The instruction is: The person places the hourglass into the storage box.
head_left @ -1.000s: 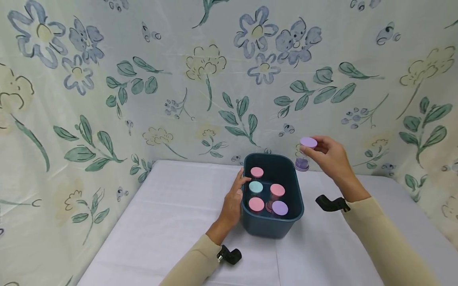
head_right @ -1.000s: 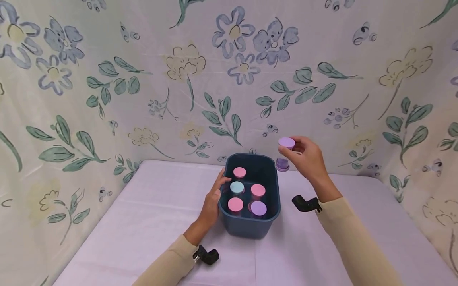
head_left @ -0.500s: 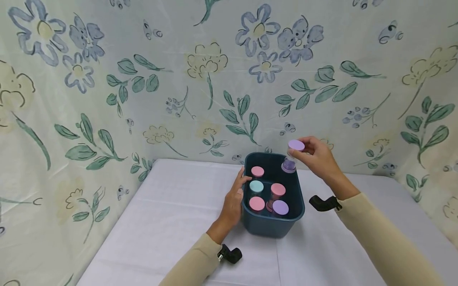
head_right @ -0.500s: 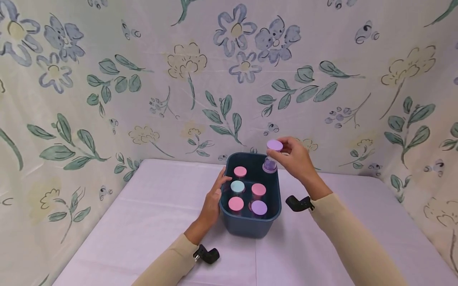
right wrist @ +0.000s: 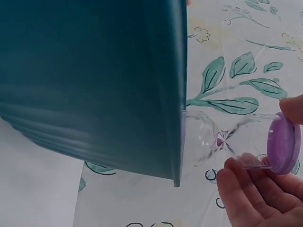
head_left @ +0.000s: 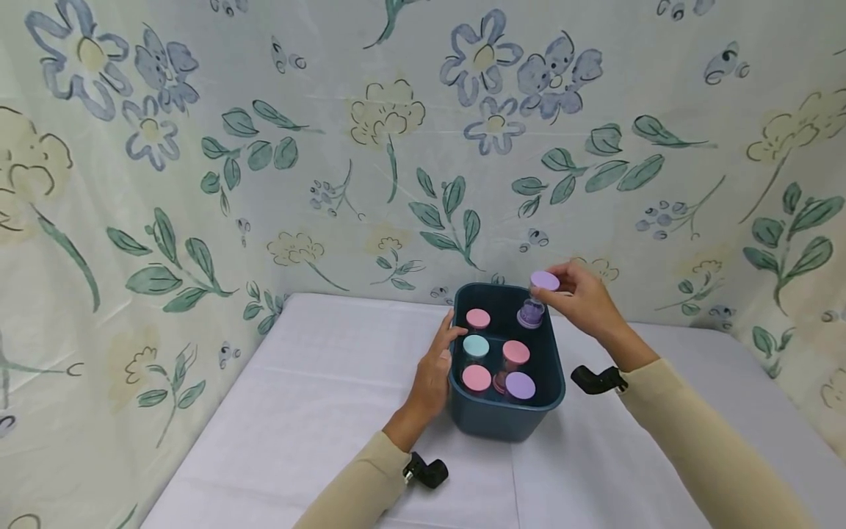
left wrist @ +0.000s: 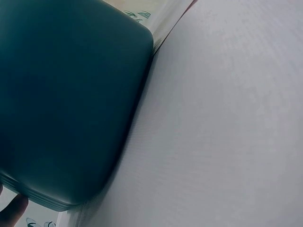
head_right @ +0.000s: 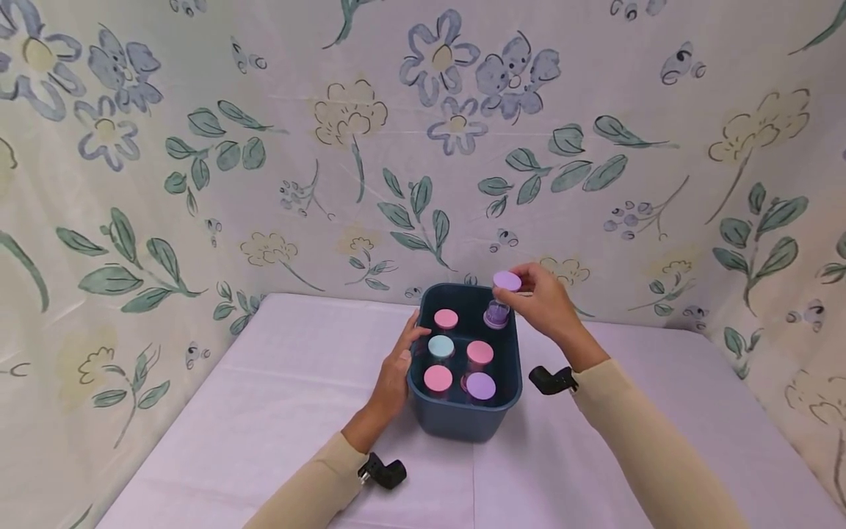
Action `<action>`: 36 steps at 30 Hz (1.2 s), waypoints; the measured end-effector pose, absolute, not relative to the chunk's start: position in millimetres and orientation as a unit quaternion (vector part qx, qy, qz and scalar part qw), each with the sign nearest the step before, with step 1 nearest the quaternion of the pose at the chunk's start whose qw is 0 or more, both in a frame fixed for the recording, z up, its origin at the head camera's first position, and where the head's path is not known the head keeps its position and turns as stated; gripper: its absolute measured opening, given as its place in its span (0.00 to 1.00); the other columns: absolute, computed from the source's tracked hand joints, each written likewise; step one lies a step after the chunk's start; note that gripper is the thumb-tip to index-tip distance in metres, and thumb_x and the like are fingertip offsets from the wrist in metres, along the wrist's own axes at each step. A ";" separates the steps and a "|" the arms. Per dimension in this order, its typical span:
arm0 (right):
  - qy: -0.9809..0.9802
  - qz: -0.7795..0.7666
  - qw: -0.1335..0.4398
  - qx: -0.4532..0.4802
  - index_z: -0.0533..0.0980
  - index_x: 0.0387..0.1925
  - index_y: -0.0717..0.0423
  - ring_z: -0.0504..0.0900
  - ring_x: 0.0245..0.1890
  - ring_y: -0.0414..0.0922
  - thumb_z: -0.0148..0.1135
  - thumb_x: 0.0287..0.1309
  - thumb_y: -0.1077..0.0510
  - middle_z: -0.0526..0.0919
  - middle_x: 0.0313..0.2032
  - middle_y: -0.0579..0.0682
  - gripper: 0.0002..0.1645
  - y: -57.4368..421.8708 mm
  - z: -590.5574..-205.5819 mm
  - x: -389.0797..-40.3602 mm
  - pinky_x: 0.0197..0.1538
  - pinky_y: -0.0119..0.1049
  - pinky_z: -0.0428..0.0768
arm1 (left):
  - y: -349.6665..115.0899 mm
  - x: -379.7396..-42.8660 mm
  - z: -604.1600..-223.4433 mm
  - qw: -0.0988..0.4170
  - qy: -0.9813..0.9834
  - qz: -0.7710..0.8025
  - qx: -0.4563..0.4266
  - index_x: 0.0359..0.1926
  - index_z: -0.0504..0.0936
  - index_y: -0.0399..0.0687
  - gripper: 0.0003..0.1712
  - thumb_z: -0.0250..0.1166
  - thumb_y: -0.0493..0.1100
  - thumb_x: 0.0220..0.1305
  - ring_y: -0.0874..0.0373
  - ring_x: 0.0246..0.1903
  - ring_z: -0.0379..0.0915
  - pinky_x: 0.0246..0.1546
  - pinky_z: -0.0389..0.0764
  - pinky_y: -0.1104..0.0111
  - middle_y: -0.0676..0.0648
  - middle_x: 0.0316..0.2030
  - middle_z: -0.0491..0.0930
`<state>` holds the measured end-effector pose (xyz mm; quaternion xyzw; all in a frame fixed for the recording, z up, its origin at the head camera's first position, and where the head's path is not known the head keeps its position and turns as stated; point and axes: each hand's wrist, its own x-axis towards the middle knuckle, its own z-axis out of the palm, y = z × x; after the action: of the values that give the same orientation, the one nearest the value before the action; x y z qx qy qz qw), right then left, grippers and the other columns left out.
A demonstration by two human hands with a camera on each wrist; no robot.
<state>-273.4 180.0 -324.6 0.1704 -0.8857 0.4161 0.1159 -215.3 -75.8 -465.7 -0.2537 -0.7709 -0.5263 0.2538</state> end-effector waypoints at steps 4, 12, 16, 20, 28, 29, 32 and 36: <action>-0.894 0.398 0.113 0.174 0.69 0.55 0.62 0.77 0.49 0.58 0.65 0.58 0.45 0.76 0.50 0.61 0.32 180.2 -328.8 -275.7 0.50 0.57 0.78 | -75.8 -214.9 -464.9 0.249 -0.772 -0.527 -0.253 0.65 0.67 0.52 0.28 0.30 0.52 0.74 0.53 0.73 0.46 0.67 0.56 0.50 0.47 0.75 0.50; -0.907 0.371 0.105 0.169 0.70 0.54 0.61 0.78 0.51 0.59 0.66 0.57 0.44 0.76 0.50 0.61 0.31 173.7 -336.7 -278.5 0.50 0.55 0.79 | -76.3 -215.0 -464.2 0.249 -0.772 -0.527 -0.254 0.65 0.66 0.52 0.28 0.30 0.52 0.74 0.54 0.73 0.46 0.68 0.56 0.51 0.47 0.75 0.50; -0.913 0.357 0.098 0.169 0.71 0.53 0.61 0.77 0.53 0.62 0.66 0.57 0.43 0.77 0.50 0.62 0.32 171.4 -339.7 -279.2 0.51 0.56 0.78 | -76.5 -215.5 -464.5 0.247 -0.772 -0.527 -0.256 0.65 0.66 0.53 0.28 0.29 0.53 0.74 0.54 0.73 0.45 0.68 0.56 0.50 0.47 0.75 0.50; -0.917 0.344 0.098 0.175 0.71 0.52 0.62 0.75 0.54 0.62 0.66 0.56 0.45 0.77 0.50 0.61 0.31 169.1 -343.1 -281.4 0.52 0.58 0.76 | -76.8 -215.6 -464.1 0.250 -0.767 -0.529 -0.262 0.66 0.66 0.53 0.27 0.31 0.49 0.74 0.52 0.73 0.45 0.67 0.56 0.49 0.46 0.75 0.50; -0.918 0.334 0.105 0.186 0.71 0.52 0.63 0.75 0.54 0.61 0.68 0.55 0.50 0.75 0.50 0.61 0.29 161.8 -352.3 -285.2 0.54 0.58 0.75 | -76.6 -214.4 -464.5 0.254 -0.753 -0.544 -0.269 0.65 0.67 0.47 0.26 0.35 0.38 0.70 0.46 0.72 0.46 0.67 0.55 0.46 0.41 0.74 0.50; -0.919 0.331 0.107 0.186 0.71 0.52 0.63 0.75 0.54 0.61 0.68 0.55 0.50 0.75 0.50 0.61 0.30 161.2 -353.5 -285.6 0.54 0.58 0.75 | -76.6 -214.3 -464.3 0.253 -0.752 -0.545 -0.270 0.65 0.67 0.46 0.26 0.36 0.37 0.70 0.45 0.72 0.46 0.67 0.54 0.46 0.41 0.74 0.50; -0.922 0.318 0.115 0.189 0.71 0.52 0.64 0.75 0.51 0.59 0.68 0.54 0.49 0.74 0.49 0.61 0.30 159.4 -356.4 -286.8 0.53 0.57 0.77 | -76.8 -214.3 -464.0 0.251 -0.756 -0.541 -0.269 0.65 0.67 0.48 0.26 0.35 0.40 0.71 0.47 0.73 0.45 0.67 0.55 0.47 0.41 0.74 0.50; -0.926 0.298 0.122 0.196 0.72 0.52 0.64 0.73 0.48 0.56 0.69 0.53 0.50 0.74 0.49 0.61 0.30 157.4 -360.1 -289.0 0.52 0.56 0.77 | -77.3 -215.1 -464.1 0.251 -0.764 -0.531 -0.267 0.66 0.66 0.51 0.26 0.32 0.46 0.73 0.51 0.73 0.45 0.67 0.56 0.49 0.44 0.74 0.49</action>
<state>-289.0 157.4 -360.1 0.1961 -0.9263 0.2976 0.1223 -215.1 -77.3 -464.1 -0.2674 -0.7638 -0.5311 0.2509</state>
